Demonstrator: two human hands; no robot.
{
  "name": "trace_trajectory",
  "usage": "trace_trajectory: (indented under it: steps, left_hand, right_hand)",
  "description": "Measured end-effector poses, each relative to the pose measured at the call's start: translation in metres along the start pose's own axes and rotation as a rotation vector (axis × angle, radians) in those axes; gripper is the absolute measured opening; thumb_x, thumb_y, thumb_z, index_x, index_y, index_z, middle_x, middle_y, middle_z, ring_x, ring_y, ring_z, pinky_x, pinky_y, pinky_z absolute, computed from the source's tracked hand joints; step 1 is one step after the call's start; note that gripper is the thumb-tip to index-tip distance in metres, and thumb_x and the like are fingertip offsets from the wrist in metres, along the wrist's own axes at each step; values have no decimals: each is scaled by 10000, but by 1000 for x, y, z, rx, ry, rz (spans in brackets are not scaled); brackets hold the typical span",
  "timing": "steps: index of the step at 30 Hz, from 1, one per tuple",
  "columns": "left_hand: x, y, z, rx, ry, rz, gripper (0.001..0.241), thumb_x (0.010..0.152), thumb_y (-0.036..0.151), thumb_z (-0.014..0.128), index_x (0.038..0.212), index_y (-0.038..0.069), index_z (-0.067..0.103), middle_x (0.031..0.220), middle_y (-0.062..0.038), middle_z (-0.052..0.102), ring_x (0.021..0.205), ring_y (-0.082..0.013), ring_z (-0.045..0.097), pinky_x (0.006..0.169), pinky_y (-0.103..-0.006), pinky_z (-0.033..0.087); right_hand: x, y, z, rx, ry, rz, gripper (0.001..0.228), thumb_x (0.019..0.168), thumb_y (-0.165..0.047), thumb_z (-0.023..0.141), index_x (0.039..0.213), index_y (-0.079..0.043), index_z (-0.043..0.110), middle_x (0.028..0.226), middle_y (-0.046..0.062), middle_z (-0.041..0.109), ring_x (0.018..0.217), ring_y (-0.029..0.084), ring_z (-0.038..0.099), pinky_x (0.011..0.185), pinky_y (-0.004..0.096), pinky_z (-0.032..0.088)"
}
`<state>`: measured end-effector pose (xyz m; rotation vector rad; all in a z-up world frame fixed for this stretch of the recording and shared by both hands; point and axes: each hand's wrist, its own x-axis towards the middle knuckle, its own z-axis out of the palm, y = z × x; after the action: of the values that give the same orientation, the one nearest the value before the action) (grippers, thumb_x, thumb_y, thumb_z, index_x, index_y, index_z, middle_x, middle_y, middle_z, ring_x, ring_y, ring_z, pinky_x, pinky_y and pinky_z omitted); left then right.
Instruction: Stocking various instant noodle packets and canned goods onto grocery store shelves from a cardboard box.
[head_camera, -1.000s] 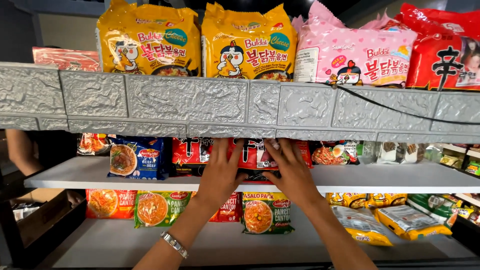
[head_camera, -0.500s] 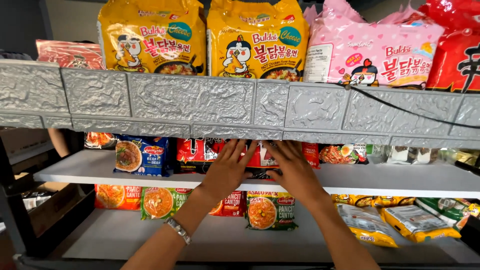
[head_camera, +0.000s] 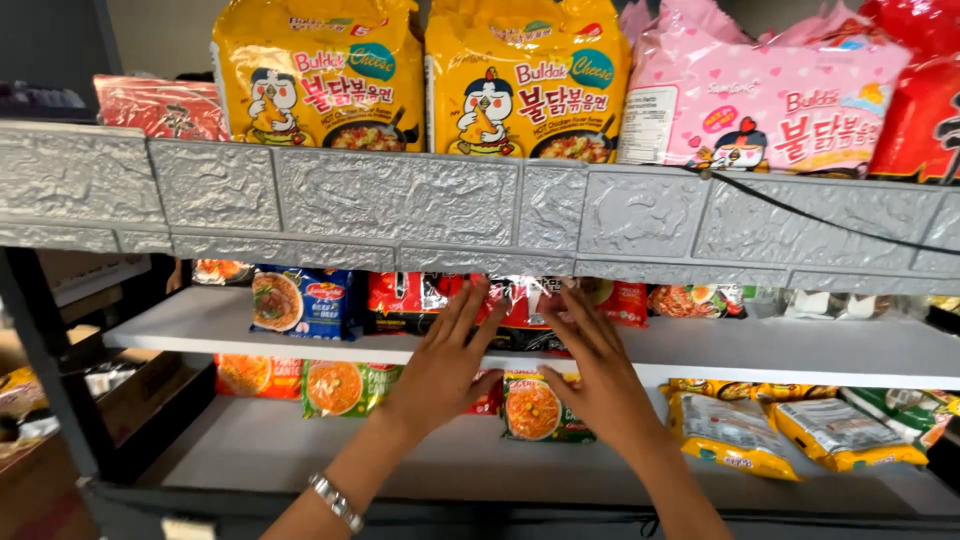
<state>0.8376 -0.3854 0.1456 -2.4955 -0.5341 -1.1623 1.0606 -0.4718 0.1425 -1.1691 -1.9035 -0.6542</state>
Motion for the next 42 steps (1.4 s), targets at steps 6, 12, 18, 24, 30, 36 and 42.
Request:
trace_trajectory:
  steps: [6, 12, 18, 24, 30, 36, 42]
  left_hand:
    - [-95, 36, -56, -221, -29, -199, 841, 816, 188, 808, 1525, 58, 374, 1628, -232, 262, 1520, -432, 242, 1194, -501, 294]
    - [-251, 63, -124, -400, 128, -721, 719, 835, 100, 784, 1481, 74, 469, 1613, -168, 379, 1481, -377, 380, 1047, -369, 467]
    - [-385, 63, -211, -234, 332, -1154, 572, 844, 60, 717, 1394, 89, 565, 1490, -142, 548, 1372, -319, 546, 1031, -375, 491]
    - [-458, 18, -325, -88, 321, -1377, 168, 966, 78, 608, 1062, 78, 745, 1391, -99, 627, 1155, -257, 671, 857, -360, 560]
    - [-511, -27, -388, -80, 300, -1484, 128, 954, 117, 631, 967, 68, 749, 1338, -90, 618, 1133, -245, 683, 766, -354, 576]
    - [-552, -81, -403, -87, 338, -1408, 109, 952, 100, 656, 993, 60, 748, 1318, -103, 627, 1144, -261, 687, 860, -376, 583]
    - [-576, -166, -407, -133, 357, -1433, 102, 927, 81, 682, 1002, 76, 750, 1289, -75, 649, 1140, -237, 697, 841, -370, 601]
  right_hand:
    - [-61, -74, 17, 328, -37, 111, 669, 819, -127, 786, 1441, -117, 539, 1610, 135, 401, 1504, 361, 368, 1168, 447, 382]
    - [-112, -181, 99, 690, -171, 216, 533, 852, -95, 763, 1363, -74, 612, 1501, 155, 556, 1437, 301, 505, 1139, 408, 414]
    - [-118, -320, 186, 1131, -407, 304, 466, 889, -108, 731, 1335, -22, 622, 1482, 170, 570, 1382, 322, 518, 1115, 427, 394]
    - [-40, -457, 233, 1111, -423, 229, 200, 974, -145, 652, 1120, -23, 714, 1321, 117, 715, 1249, 226, 659, 1060, 343, 470]
    - [1, -558, 278, 1207, -541, 329, 176, 1003, -134, 614, 1073, -22, 731, 1031, 68, 791, 958, 163, 731, 862, 295, 551]
    - [27, -602, 325, 1211, -591, 338, 173, 1015, -148, 601, 996, -10, 703, 854, 57, 771, 833, 130, 737, 787, 288, 569]
    - [61, -622, 399, 1249, -592, 358, 196, 1048, -156, 558, 972, 1, 648, 802, 42, 712, 786, 117, 690, 767, 275, 557]
